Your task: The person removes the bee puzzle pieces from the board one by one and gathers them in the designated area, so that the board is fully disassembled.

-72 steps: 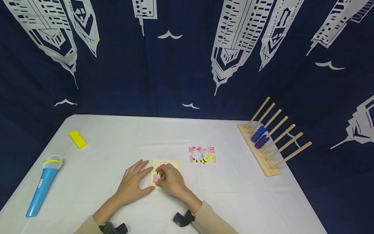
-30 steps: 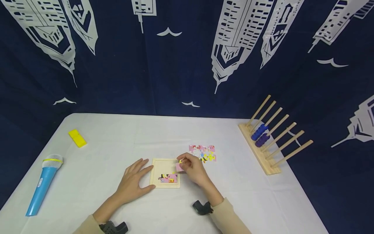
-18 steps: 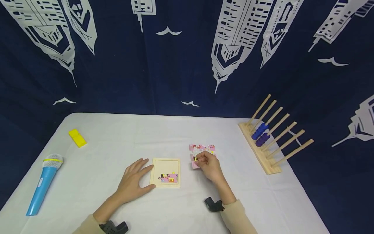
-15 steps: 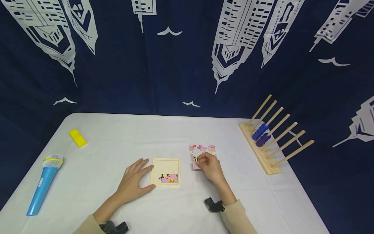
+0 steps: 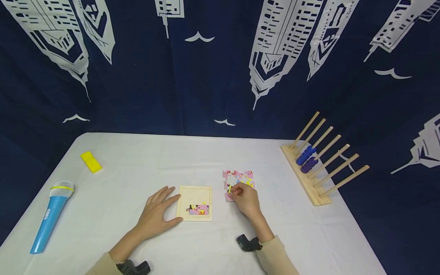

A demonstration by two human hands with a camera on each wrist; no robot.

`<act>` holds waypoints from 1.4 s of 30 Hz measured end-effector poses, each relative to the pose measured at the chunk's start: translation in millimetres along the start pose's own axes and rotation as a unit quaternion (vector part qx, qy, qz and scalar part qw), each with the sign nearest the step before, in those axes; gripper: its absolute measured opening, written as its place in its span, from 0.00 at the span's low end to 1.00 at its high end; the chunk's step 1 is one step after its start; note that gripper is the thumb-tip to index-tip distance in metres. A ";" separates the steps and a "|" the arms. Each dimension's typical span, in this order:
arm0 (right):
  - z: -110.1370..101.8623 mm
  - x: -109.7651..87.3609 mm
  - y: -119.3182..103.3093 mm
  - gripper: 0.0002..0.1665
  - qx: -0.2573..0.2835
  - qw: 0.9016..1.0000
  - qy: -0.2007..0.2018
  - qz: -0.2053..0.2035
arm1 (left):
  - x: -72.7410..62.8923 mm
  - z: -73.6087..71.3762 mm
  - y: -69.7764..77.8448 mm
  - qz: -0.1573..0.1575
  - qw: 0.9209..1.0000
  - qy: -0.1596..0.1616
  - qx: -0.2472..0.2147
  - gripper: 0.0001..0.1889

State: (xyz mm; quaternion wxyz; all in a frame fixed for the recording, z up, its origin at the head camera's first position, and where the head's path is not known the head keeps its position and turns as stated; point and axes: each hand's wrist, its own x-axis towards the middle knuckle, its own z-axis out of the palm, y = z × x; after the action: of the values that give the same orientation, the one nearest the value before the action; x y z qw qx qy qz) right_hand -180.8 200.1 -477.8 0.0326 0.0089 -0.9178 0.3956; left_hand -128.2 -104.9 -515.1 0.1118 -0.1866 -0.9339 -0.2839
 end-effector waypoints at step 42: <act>43.5 -38.0 -69.7 0.19 0.067 0.981 -0.124 -0.135 | -0.6 -2.6 0.9 0.000 1.000 -0.012 0.004 0.37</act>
State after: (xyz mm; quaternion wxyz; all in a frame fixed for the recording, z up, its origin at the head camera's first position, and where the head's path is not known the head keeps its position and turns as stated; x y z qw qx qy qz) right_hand -142.3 120.2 -459.6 -0.0287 0.1833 -0.8767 0.4439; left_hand -127.1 -105.8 -512.7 0.1015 -0.1897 -0.9364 -0.2774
